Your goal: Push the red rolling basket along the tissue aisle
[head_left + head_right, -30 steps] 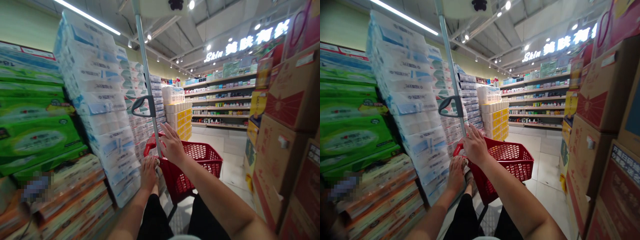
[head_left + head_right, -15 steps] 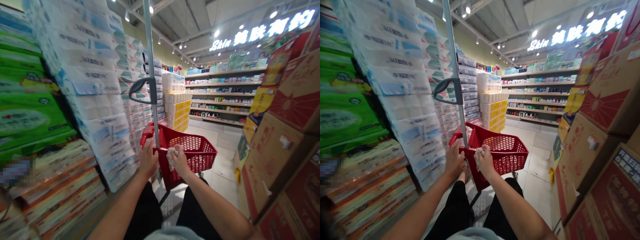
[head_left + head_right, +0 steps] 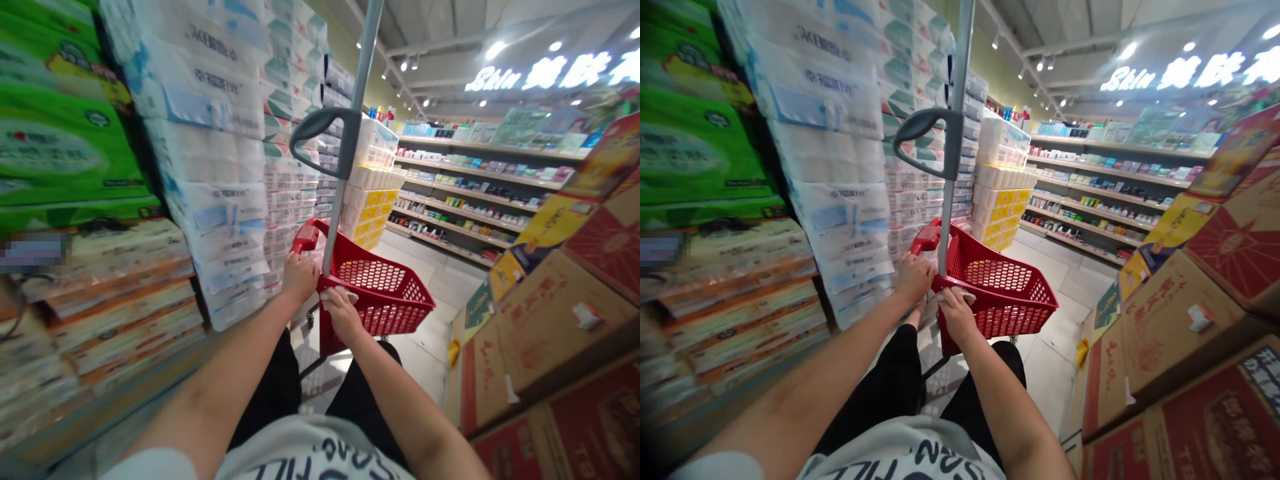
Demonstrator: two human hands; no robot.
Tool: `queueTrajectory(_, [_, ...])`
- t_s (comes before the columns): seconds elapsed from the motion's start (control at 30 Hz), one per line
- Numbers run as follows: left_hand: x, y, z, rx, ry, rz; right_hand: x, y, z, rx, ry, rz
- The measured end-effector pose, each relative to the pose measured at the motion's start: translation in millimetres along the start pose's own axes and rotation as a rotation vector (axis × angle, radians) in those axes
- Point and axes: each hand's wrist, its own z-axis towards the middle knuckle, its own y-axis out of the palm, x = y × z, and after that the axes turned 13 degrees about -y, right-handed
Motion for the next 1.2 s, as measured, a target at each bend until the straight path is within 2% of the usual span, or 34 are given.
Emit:
queueTrajectory(0.07, [2.7,-1.8,-2.6,0.001,-0.013,-0.032,-0.8,1.4,-5.7,-0.024,-0.026,-0.02])
queueTrajectory(0.23, [10.3,-4.9,-8.6,0.015,-0.026,-0.067,-9.3,10.0,-19.1,-0.216,-0.031,-0.044])
queueTrajectory(0.43, [14.3,-6.7,-11.8,0.027,-0.014,-0.018,-10.6,9.5,-10.3,-0.211,-0.073,-0.094])
queueTrajectory(0.6, [14.6,-7.5,-13.7,0.009,-0.01,-0.038,-14.2,18.8,-30.6,-0.419,-0.059,-0.083])
queueTrajectory(0.77, [16.2,-8.4,-17.4,0.036,-0.031,-0.047,-15.6,25.6,-36.3,-0.369,-0.098,-0.134])
queueTrajectory(0.93, [16.5,-8.5,-19.2,0.051,-0.014,-0.05,-14.9,36.8,-47.1,-0.475,-0.124,-0.16])
queueTrajectory(1.03, [16.6,-7.9,-20.0,0.052,-0.016,-0.07,-17.0,36.2,-47.3,-0.388,-0.092,-0.182])
queueTrajectory(1.2, [17.2,-8.2,-20.8,0.063,-0.027,-0.098,-17.2,18.9,-29.2,-0.183,-0.109,-0.199])
